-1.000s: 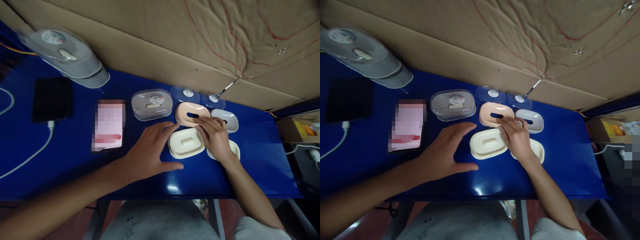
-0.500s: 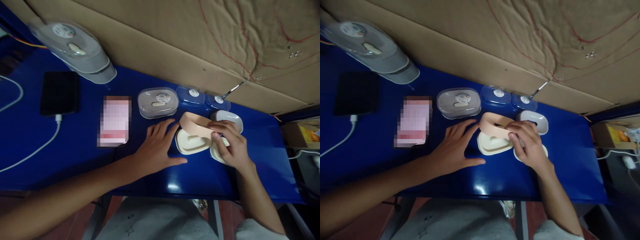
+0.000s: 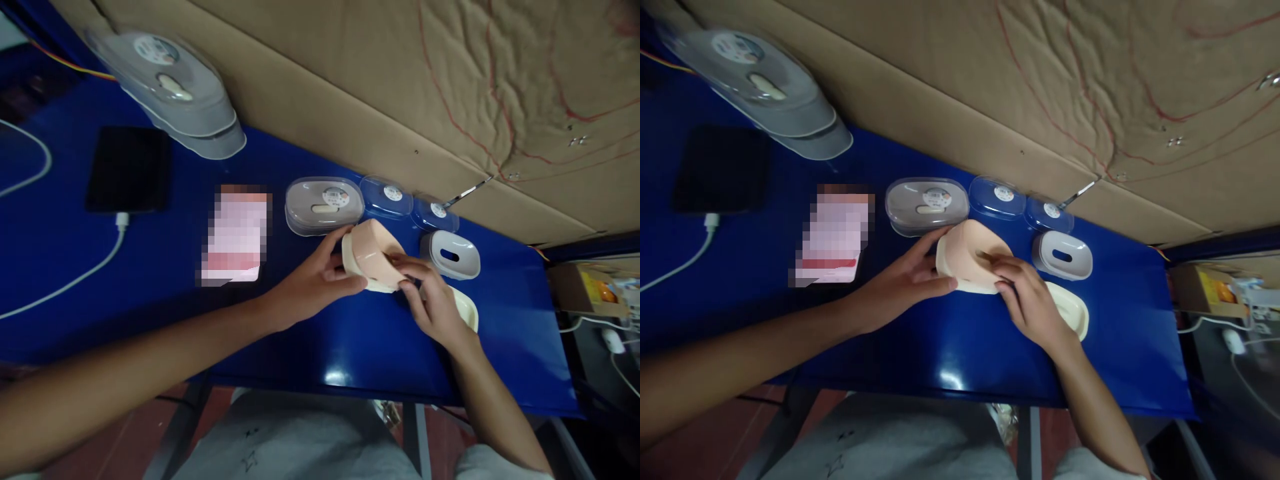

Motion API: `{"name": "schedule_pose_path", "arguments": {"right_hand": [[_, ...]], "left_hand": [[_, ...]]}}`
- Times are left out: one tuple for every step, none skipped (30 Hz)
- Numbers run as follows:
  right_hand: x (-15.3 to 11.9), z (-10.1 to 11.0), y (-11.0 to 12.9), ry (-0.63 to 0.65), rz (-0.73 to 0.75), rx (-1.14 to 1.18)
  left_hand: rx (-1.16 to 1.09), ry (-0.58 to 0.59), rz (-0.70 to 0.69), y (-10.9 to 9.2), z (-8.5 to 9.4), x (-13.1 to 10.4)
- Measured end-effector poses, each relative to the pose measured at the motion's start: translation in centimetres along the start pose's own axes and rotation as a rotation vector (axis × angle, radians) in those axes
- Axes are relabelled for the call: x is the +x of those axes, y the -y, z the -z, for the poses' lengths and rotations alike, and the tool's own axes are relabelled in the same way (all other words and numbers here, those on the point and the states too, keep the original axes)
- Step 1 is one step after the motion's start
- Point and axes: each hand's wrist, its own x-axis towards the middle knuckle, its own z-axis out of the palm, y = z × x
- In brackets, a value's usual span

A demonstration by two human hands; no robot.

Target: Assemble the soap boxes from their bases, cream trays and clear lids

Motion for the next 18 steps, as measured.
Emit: {"name": "schedule_pose_path", "arguments": {"right_hand": [[0.2, -0.4, 0.1, 0.029, 0.015, -0.001], [0.4, -0.7, 0.2, 0.055, 0.037, -0.011], [0.5, -1.0, 0.3, 0.073, 0.066, -0.025], [0.6, -1.3, 0.5, 0.086, 0.099, -0.042], [0.6, -1.4, 0.8, 0.096, 0.129, -0.059], [0.6, -1.5, 1.0, 0.108, 0.153, -0.075], [0.6, -1.5, 1.1, 0.124, 0.169, -0.087], [0.5, -1.4, 1.2, 0.15, 0.18, -0.093], [0.6, -1.1, 1.2, 0.174, 0.184, -0.09], [0.8, -0.7, 0.9, 0.179, 0.178, -0.084], [1.1, -0.3, 0.5, 0.165, 0.157, -0.079], [1.7, 0.3, -0.2, 0.132, 0.123, -0.084], [2.5, 0.7, -1.1, 0.087, 0.086, -0.104], [3.4, 1.1, -2.2, 0.047, 0.048, -0.139], [4.4, 1.4, -3.3, 0.022, 0.01, -0.187], [5.5, 1.5, -4.5, 0.029, -0.01, -0.24], [6.4, 1.4, -5.7, 0.059, -0.034, -0.292], [7.2, 1.1, -6.7, 0.088, -0.063, -0.339]], "left_hand": [[-0.077, -0.011, 0.049, 0.0, 0.0, 0.0], [-0.139, -0.021, 0.085, 0.0, 0.0, 0.1], [-0.19, -0.028, 0.108, 0.0, 0.1, 0.2], [-0.23, -0.028, 0.121, 0.1, 0.2, 0.4], [-0.258, -0.028, 0.127, 0.3, 0.3, 0.5], [-0.278, -0.032, 0.133, 0.4, 0.4, 0.6], [-0.294, -0.037, 0.137, 0.6, 0.6, 0.7], [-0.31, -0.039, 0.14, 0.7, 0.7, 0.7], [-0.325, -0.04, 0.141, 0.8, 0.8, 0.8], [-0.335, -0.04, 0.142, 0.9, 0.8, 0.7], [-0.339, -0.037, 0.144, 0.9, 0.9, 0.7], [-0.337, -0.033, 0.148, 0.9, 0.9, 0.7], [-0.332, -0.029, 0.154, 0.9, 0.9, 0.6], [-0.325, -0.024, 0.163, 0.8, 1.0, 0.5], [-0.32, -0.021, 0.172, 0.8, 1.0, 0.5], [-0.314, -0.02, 0.182, 0.7, 1.0, 0.5], [-0.306, -0.024, 0.19, 0.7, 1.1, 0.5], [-0.298, -0.029, 0.198, 0.7, 1.1, 0.5]]}}
